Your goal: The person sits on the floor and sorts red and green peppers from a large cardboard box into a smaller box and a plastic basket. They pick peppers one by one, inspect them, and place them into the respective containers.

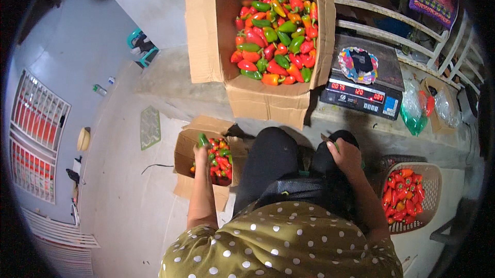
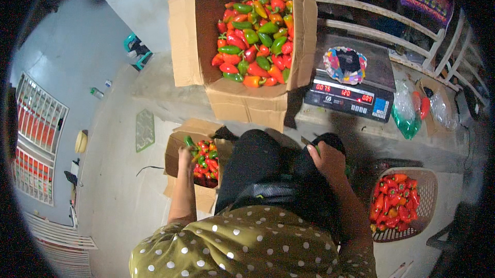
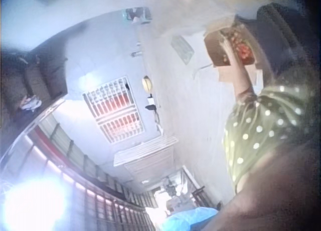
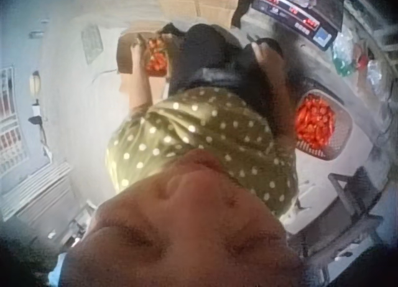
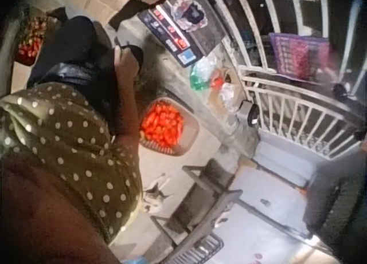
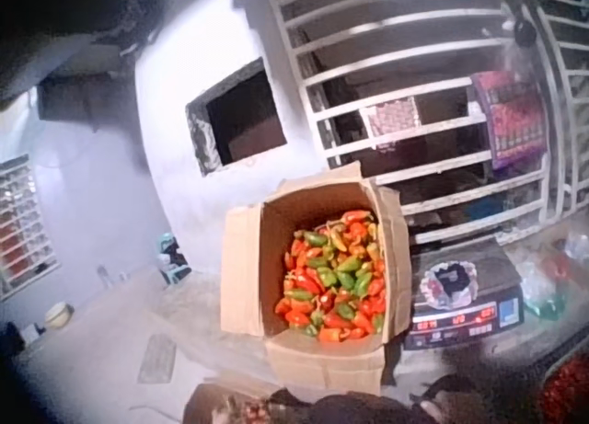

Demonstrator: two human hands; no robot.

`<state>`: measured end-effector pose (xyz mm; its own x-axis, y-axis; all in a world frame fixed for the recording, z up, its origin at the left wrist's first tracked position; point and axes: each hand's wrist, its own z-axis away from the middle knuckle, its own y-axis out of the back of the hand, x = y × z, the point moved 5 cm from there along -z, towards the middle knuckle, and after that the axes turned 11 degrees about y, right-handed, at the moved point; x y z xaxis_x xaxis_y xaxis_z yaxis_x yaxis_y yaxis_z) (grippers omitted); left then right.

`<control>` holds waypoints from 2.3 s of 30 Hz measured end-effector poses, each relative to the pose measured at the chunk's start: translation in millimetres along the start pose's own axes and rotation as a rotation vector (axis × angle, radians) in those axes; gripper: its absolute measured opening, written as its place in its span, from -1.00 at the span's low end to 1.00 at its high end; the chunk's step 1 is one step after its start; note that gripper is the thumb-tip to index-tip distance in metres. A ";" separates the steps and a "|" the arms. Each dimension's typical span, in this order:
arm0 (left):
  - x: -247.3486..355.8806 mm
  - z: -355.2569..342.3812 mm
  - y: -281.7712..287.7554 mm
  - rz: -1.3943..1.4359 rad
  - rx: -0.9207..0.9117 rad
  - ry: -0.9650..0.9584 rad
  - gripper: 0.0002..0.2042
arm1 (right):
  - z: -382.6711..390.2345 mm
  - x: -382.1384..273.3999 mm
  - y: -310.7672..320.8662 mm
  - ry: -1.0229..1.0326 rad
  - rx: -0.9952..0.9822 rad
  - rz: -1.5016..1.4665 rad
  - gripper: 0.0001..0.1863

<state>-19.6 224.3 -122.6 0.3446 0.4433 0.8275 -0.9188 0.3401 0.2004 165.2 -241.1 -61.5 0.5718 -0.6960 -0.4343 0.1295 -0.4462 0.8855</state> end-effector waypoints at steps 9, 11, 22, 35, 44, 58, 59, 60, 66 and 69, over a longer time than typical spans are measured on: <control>154.1 178.0 -167.1 -0.359 -0.124 -1.482 -0.52 | -0.7 0.6 -0.4 -0.026 0.019 -0.009 -0.56; 178.5 186.0 -218.5 -0.416 -0.083 -1.614 -0.49 | 0.0 -1.2 3.4 0.028 0.099 0.021 -0.56; 250.5 150.2 -316.5 -1.534 0.212 -1.574 -0.67 | 6.0 4.3 4.9 0.061 0.217 0.004 -0.59; 118.2 202.7 -198.9 0.338 -1.359 -0.004 -0.83 | -17.1 -40.8 32.0 0.035 0.196 -0.623 -0.68; 29.2 261.1 -169.9 -0.137 -1.580 -0.059 -0.74 | -30.6 -91.7 40.2 0.212 0.084 -0.773 -0.66; 44.6 282.9 -161.3 -0.523 -1.036 -0.876 -0.80 | -18.0 -122.4 75.0 0.319 0.041 -0.407 -0.64; 45.6 282.5 -158.5 -0.539 -1.062 -0.832 -0.74 | -17.2 -122.3 74.2 0.350 0.060 -0.414 -0.64; 45.6 281.1 -156.1 -0.556 -1.088 -0.786 -0.68 | -16.3 -120.8 71.0 0.380 0.079 -0.420 -0.64; 9.6 260.6 -138.4 -0.491 -1.267 -0.490 -0.77 | -12.1 -95.7 37.1 0.446 0.076 -0.399 -0.71; 26.3 261.1 -101.1 -0.335 -1.347 -0.553 -0.71 | -10.2 -26.8 10.2 0.185 0.063 -0.340 -0.69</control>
<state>32.1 -14.9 15.8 0.1003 -0.0660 0.9928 0.1552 0.9866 0.0499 159.5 -221.3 -39.2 0.6417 -0.3920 -0.6592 0.2899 -0.6718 0.6817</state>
